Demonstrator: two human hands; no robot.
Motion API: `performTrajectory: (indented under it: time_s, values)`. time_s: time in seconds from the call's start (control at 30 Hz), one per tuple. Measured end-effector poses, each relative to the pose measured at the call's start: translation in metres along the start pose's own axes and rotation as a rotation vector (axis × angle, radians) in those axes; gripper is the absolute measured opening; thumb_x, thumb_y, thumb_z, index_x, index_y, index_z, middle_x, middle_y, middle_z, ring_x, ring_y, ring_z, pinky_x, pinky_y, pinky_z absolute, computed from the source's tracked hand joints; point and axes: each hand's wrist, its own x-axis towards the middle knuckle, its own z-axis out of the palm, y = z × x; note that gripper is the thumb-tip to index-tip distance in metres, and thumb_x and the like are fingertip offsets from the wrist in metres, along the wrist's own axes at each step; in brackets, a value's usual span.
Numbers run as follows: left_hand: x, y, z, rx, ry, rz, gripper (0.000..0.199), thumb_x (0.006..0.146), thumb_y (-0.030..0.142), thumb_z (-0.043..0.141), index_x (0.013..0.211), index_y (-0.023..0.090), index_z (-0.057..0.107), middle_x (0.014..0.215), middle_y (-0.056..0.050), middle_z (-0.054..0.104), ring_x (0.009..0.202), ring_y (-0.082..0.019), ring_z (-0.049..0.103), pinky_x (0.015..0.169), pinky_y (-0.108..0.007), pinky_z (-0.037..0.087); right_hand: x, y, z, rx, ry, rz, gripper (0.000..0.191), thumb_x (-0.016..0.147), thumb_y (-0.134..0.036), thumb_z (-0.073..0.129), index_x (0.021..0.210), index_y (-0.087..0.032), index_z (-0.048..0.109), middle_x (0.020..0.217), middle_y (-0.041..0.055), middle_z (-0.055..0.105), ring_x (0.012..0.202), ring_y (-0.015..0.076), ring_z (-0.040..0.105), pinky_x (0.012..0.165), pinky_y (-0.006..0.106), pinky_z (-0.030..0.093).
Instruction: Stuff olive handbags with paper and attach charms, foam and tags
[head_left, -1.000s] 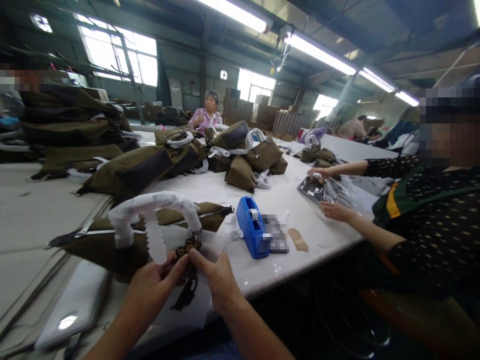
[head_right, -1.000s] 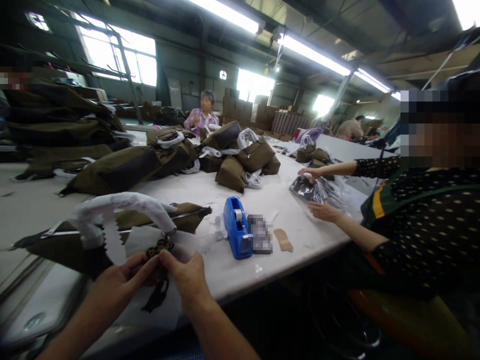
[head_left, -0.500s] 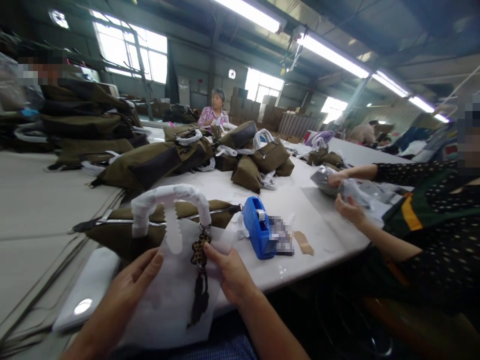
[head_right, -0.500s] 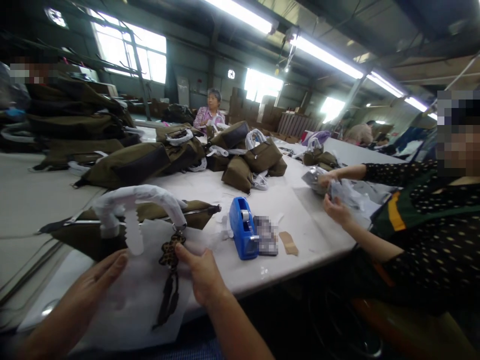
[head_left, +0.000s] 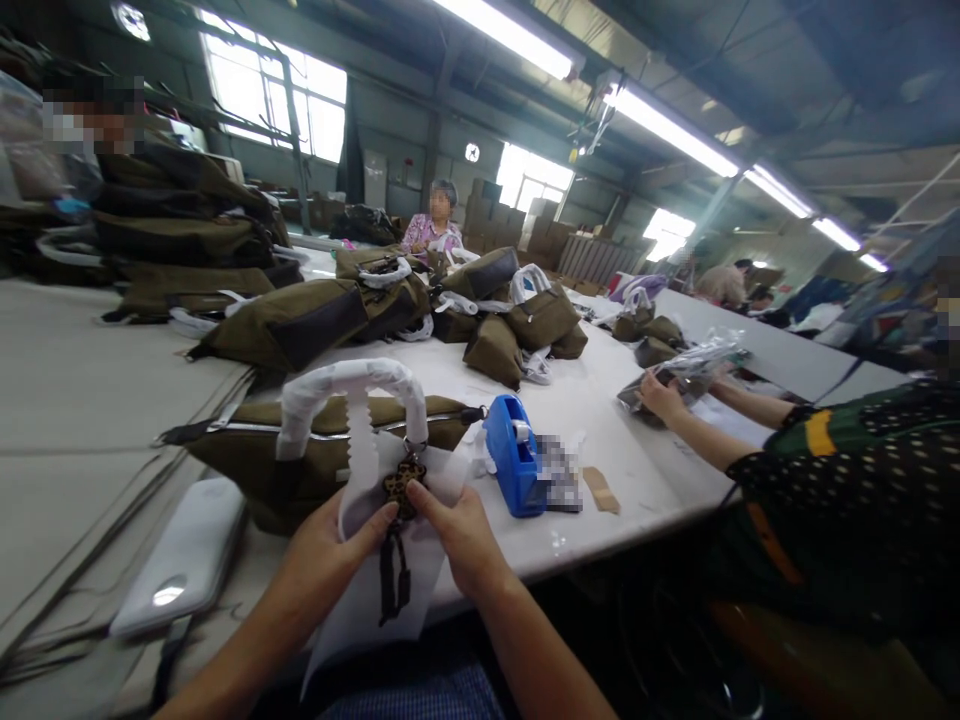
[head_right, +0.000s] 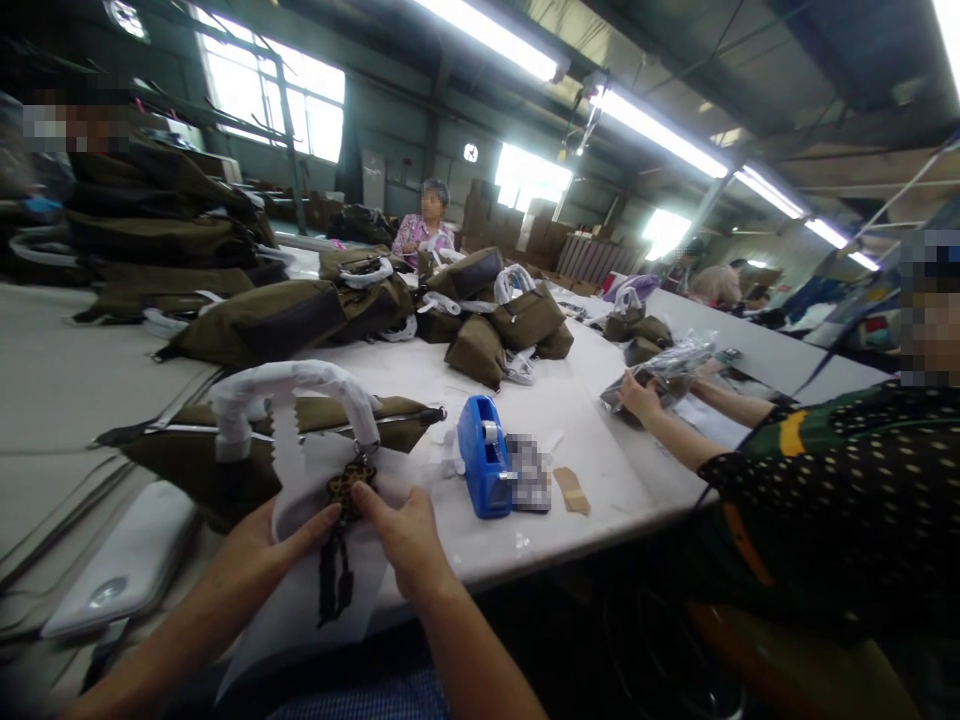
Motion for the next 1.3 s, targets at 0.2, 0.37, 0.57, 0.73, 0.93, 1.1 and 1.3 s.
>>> performTrajectory:
  time_s: [0.2,0.37,0.57,0.73,0.93,1.1,1.3]
  values:
    - [-0.001,-0.002,-0.008,0.009,-0.013,-0.024,0.066,0.078,0.068,0.072,0.121,0.018,0.073,0.12,-0.01,0.079,0.113,-0.035,0.073,0.101,-0.041,0.058,-0.005,0.016,-0.016,0.356,-0.104,0.093,0.054,0.082,-0.07,0.074,0.103,-0.02,0.075,0.098,0.0091,0.077,0.082,0.0235,0.072,0.07,0.034,0.059]
    - [-0.001,-0.01,-0.007,0.084,0.004,0.033,0.061,0.081,0.068,0.069,0.118,0.02,0.075,0.119,-0.008,0.079,0.113,-0.035,0.074,0.1,-0.04,0.058,-0.006,0.035,-0.006,0.237,-0.093,-0.046,0.045,0.078,-0.045,0.086,0.114,-0.021,0.074,0.105,0.0076,0.077,0.084,0.0215,0.071,0.074,0.031,0.057]
    - [-0.003,-0.016,-0.004,0.253,0.062,0.128,0.053,0.086,0.063,0.062,0.117,0.023,0.077,0.116,-0.006,0.081,0.111,-0.035,0.074,0.097,-0.036,0.058,-0.003,0.034,0.001,-0.111,0.111,-0.267,0.046,0.088,-0.059,0.072,0.111,-0.019,0.075,0.104,0.008,0.074,0.092,0.0232,0.067,0.072,0.03,0.055]
    - [-0.012,-0.017,0.003,0.367,0.061,0.174,0.049,0.093,0.063,0.052,0.116,0.026,0.075,0.11,-0.006,0.082,0.107,-0.033,0.076,0.089,-0.035,0.06,-0.002,0.037,0.012,-0.204,0.132,-0.314,0.037,0.092,-0.055,0.069,0.093,-0.018,0.068,0.078,0.0015,0.066,0.06,0.0142,0.059,0.057,0.027,0.05]
    - [-0.01,-0.016,0.004,0.472,0.127,0.221,0.073,0.093,0.065,0.046,0.145,0.014,0.059,0.14,-0.014,0.068,0.131,-0.036,0.064,0.108,-0.043,0.054,-0.001,0.034,0.017,-0.199,0.058,-0.241,0.04,0.087,-0.056,0.075,0.082,-0.018,0.064,0.07,0.001,0.062,0.058,0.0159,0.062,0.054,0.027,0.051]
    - [-0.005,-0.03,-0.004,0.537,0.116,0.342,0.063,0.1,0.059,0.043,0.148,0.021,0.058,0.135,-0.008,0.072,0.122,-0.03,0.07,0.106,-0.035,0.055,0.005,0.025,0.009,-0.091,-0.086,-0.213,0.045,0.093,-0.062,0.065,0.087,-0.018,0.062,0.06,-0.0033,0.056,0.043,0.012,0.055,0.044,0.024,0.046]
    - [-0.007,-0.045,0.001,0.838,0.285,0.66,0.058,0.107,0.041,0.039,0.159,0.015,0.041,0.142,-0.013,0.067,0.12,-0.027,0.072,0.09,-0.031,0.064,0.011,0.025,0.015,-0.19,0.044,-0.23,0.049,0.091,-0.061,0.068,0.074,-0.017,0.056,0.048,-0.0053,0.051,0.035,0.008,0.047,0.037,0.018,0.033]
